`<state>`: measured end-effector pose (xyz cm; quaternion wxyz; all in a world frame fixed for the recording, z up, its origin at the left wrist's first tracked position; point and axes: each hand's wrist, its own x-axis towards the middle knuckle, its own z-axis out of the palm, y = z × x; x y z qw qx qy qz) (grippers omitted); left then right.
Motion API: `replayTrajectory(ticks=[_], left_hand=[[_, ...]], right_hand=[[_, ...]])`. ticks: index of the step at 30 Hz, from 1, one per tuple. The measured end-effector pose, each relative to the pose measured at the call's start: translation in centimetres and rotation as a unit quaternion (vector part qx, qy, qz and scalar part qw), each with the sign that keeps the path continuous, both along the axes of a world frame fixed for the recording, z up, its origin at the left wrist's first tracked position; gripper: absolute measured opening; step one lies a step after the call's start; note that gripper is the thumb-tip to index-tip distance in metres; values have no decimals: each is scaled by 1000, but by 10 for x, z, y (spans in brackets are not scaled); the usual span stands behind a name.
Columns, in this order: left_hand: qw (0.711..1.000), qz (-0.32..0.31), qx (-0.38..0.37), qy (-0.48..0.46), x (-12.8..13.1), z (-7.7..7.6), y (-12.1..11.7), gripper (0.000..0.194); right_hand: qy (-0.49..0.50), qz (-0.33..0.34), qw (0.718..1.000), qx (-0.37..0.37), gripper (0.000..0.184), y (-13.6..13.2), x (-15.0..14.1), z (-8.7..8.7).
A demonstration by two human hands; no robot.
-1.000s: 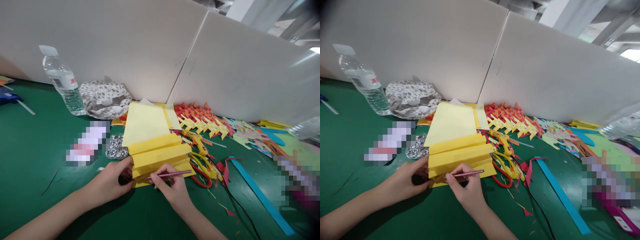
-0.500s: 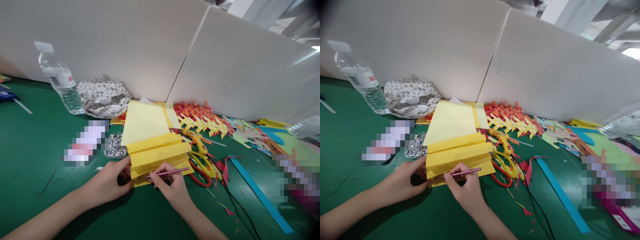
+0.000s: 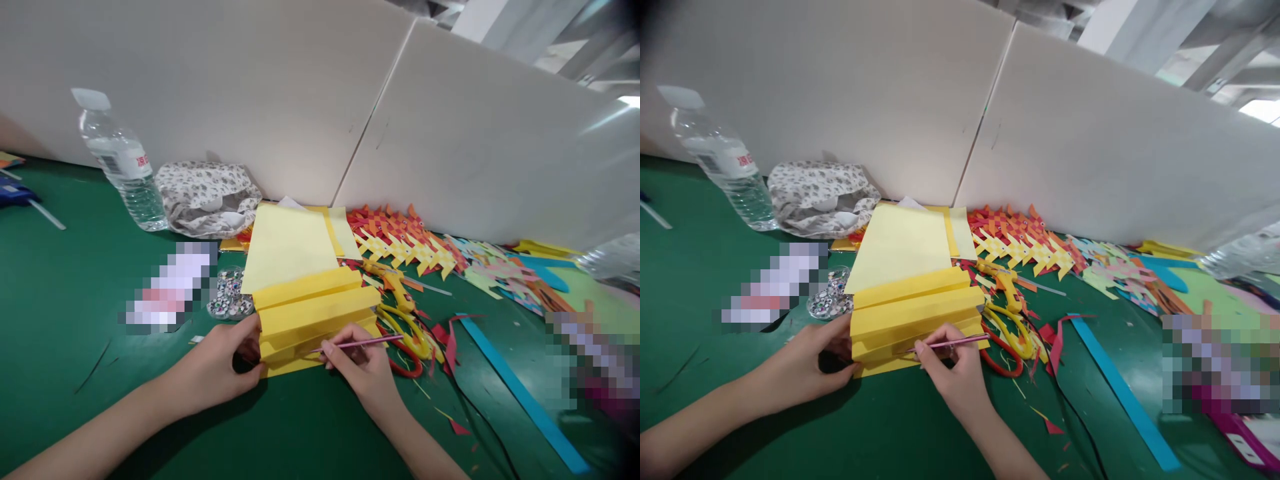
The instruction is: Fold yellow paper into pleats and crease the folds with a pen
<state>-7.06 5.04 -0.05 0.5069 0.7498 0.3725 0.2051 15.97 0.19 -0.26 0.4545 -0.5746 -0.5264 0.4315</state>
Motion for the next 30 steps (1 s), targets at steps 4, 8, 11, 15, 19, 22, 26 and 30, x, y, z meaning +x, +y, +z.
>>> replayTrajectory(ticks=[4, 8, 11, 15, 19, 22, 26, 30], left_hand=[[1000, 4, 8, -8, 0, -4, 0, 36], [1000, 2, 14, -6, 0, -3, 1, 38], [1000, 0, 18, 0, -1, -3, 2, 38], [1000, -2, 18, -3, -3, -6, 1, 40], [1000, -20, 8, -11, -5, -6, 0, 41], [999, -29, -4, -23, -7, -5, 1, 41], [998, -35, -23, -39, -9, -4, 2, 41], [998, -30, -33, -40, -9, -4, 2, 38]], right_hand=[[-27, 35, 999, 2, 23, 0, -19, 1], [-27, 49, 998, -8, 21, 2, -29, 1], [-6, 53, 998, -17, 20, 3, -30, -1], [24, 53, 998, -25, 20, 4, -30, -1], [14, 57, 998, -32, 19, 4, -32, 1], [18, 56, 998, -35, 19, 4, -32, 1], [26, 59, 997, -38, 20, 3, -30, -1], [37, 62, 996, -44, 21, 3, -30, -3]])
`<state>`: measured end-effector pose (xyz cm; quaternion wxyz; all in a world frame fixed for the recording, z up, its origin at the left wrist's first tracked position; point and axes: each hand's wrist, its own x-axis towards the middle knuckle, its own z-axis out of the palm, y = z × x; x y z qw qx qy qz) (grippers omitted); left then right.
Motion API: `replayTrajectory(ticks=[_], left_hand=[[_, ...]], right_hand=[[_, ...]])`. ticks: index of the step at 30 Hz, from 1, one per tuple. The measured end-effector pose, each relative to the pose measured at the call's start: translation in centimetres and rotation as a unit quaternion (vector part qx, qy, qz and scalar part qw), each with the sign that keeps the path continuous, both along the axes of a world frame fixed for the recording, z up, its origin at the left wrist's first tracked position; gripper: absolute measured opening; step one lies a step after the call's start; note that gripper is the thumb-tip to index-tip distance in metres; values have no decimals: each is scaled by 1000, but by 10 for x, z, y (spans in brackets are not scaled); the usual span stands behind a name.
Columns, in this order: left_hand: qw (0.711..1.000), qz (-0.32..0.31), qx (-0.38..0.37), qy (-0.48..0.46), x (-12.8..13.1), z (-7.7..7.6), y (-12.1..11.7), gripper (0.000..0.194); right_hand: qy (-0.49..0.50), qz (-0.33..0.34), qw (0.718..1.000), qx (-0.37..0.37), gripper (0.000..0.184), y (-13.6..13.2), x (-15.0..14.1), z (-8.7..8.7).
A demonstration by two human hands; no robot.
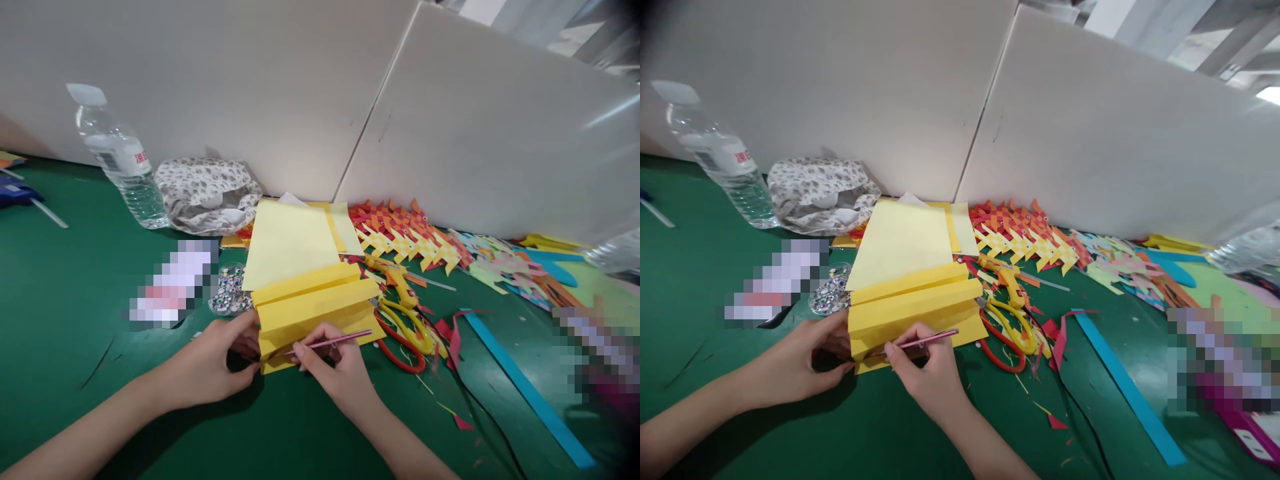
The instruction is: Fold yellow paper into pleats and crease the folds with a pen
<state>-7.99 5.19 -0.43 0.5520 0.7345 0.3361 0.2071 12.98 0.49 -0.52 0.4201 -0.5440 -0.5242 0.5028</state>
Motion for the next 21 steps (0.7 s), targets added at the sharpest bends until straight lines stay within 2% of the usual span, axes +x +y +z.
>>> replayTrajectory(ticks=[15, 21], left_hand=[[1000, 19, 2, 21, 1, -5, -2, 44], [1000, 20, -5, 21, -1, -8, -2, 45]], right_hand=[[-43, 8, 999, 15, 19, 1, -1, -1], [-16, -4, 1000, 6, 19, 2, 4, 0]])
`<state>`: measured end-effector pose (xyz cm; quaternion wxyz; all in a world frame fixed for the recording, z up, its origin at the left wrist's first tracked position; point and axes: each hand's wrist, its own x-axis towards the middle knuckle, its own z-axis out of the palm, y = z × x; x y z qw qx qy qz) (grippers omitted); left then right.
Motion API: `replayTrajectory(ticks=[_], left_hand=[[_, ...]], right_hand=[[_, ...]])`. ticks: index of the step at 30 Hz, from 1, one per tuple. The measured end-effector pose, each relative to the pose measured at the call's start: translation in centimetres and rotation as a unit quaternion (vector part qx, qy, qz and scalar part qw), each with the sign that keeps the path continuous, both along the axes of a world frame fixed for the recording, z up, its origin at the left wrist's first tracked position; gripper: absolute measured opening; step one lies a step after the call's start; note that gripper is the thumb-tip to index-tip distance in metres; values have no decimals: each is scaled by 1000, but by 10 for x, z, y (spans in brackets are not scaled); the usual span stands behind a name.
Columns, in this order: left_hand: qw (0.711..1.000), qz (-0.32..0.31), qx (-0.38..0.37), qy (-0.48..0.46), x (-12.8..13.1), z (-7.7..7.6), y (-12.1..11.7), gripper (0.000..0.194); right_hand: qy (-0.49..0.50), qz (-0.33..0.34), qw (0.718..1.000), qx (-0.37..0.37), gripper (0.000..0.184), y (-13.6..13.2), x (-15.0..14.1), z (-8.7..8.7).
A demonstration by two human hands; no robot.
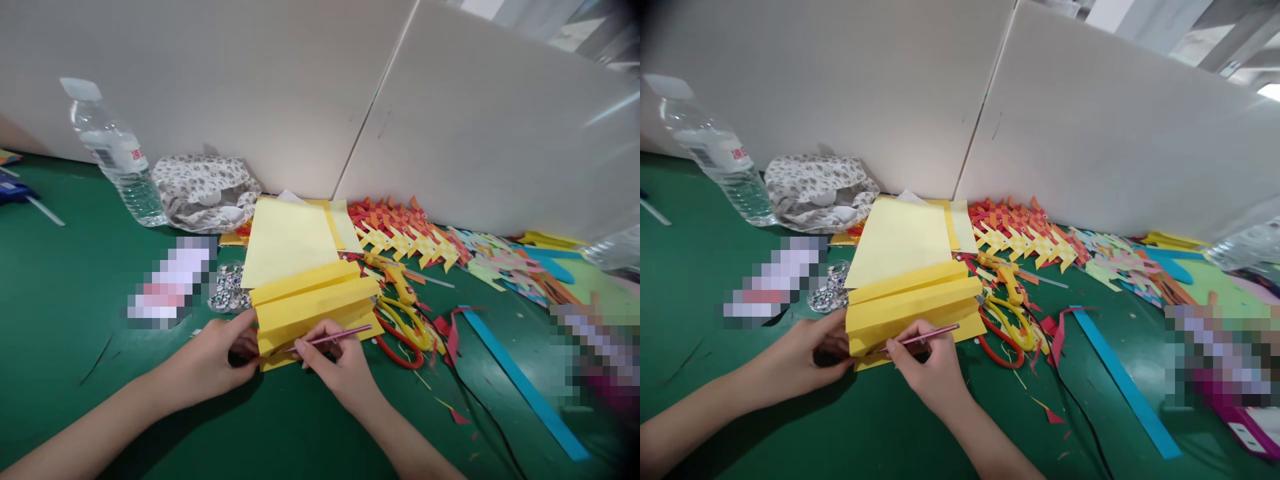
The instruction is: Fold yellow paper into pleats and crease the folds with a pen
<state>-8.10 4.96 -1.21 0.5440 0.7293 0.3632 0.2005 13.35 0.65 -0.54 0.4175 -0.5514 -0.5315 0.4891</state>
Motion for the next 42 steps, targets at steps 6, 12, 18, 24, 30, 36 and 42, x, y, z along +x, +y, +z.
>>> replayTrajectory(ticks=[6, 12, 18, 24, 30, 36, 42], left_hand=[[1000, -1, 3, 3, 2, 3, 1, 41], [1000, 3, 10, 9, 3, 3, 1, 40], [1000, 5, -3, 14, 3, 2, 1, 43], [1000, 4, -7, 19, 4, 9, 0, 43], [1000, -2, -21, 12, 5, 18, 1, 40], [1000, -2, -19, 8, 4, 13, 0, 39], [999, 0, -26, 20, 5, 16, 0, 39]], right_hand=[[11, -24, 1000, 2, 21, 0, 14, 0], [7, -46, 999, 18, 23, 0, 28, -4], [8, -26, 999, 29, 19, -1, 17, 4], [-16, 15, 1000, 22, 17, 0, -4, 6], [-19, 15, 1000, 10, 18, 0, -4, 1], [-20, 20, 1000, 12, 18, 1, -4, 1], [-18, 8, 1000, 19, 19, 2, -1, 2]])
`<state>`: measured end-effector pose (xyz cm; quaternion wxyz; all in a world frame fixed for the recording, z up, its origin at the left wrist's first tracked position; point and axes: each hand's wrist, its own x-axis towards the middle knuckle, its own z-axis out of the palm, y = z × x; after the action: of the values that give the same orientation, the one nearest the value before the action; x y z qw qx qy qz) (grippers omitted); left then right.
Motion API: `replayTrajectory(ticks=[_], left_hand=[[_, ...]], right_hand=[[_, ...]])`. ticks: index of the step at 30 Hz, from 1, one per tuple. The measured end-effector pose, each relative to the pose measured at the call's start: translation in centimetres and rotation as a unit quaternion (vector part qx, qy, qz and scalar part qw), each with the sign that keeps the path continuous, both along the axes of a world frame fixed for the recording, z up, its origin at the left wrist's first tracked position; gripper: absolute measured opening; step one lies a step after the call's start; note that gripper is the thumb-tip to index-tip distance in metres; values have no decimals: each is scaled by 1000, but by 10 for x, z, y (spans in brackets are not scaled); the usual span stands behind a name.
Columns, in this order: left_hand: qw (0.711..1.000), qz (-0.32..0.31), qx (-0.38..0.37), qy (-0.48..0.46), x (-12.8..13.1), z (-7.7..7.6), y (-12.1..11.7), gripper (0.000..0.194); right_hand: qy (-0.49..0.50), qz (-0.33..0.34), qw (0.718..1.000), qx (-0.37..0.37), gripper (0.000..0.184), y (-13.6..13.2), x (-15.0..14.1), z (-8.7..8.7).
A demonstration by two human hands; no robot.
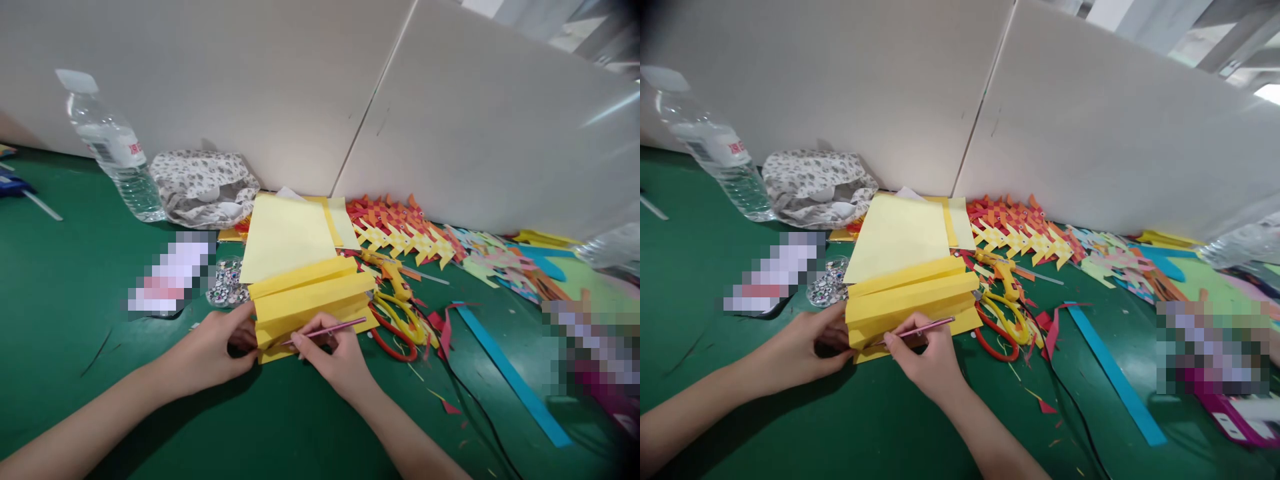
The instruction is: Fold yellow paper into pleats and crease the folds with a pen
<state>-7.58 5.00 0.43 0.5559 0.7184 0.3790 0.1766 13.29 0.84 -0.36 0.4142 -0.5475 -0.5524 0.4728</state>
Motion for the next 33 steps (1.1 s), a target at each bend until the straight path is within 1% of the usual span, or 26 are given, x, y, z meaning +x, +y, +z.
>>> replayTrajectory(ticks=[6, 9, 13, 17, 20, 24, 28, 33], left_hand=[[1000, 3, 1, 0, 0, 1, 0, 39], [1000, 4, 7, 0, 0, 0, -1, 39], [1000, 4, 10, -2, 0, -2, 0, 40], [1000, 7, 27, 4, -2, -7, 1, 42], [999, 7, 35, 1, -2, -11, 0, 44], [999, 6, 31, -2, -2, -8, 0, 44], [1000, 3, 18, 8, 0, -1, 0, 42], [1000, 6, 19, 4, -1, -3, -1, 39]], right_hand=[[-10, -24, 1000, 9, 22, 1, 18, -1], [-11, -35, 999, 20, 23, 0, 23, -1], [-3, -28, 999, 38, 21, -2, 14, 2], [-16, -8, 999, 37, 18, -2, -1, 6], [-27, 4, 999, 35, 17, -2, -6, 5], [-34, 12, 999, 28, 17, -2, -8, 3], [-34, 2, 999, 26, 18, -2, -2, 3], [-24, -19, 999, 25, 20, -1, 15, 2]])
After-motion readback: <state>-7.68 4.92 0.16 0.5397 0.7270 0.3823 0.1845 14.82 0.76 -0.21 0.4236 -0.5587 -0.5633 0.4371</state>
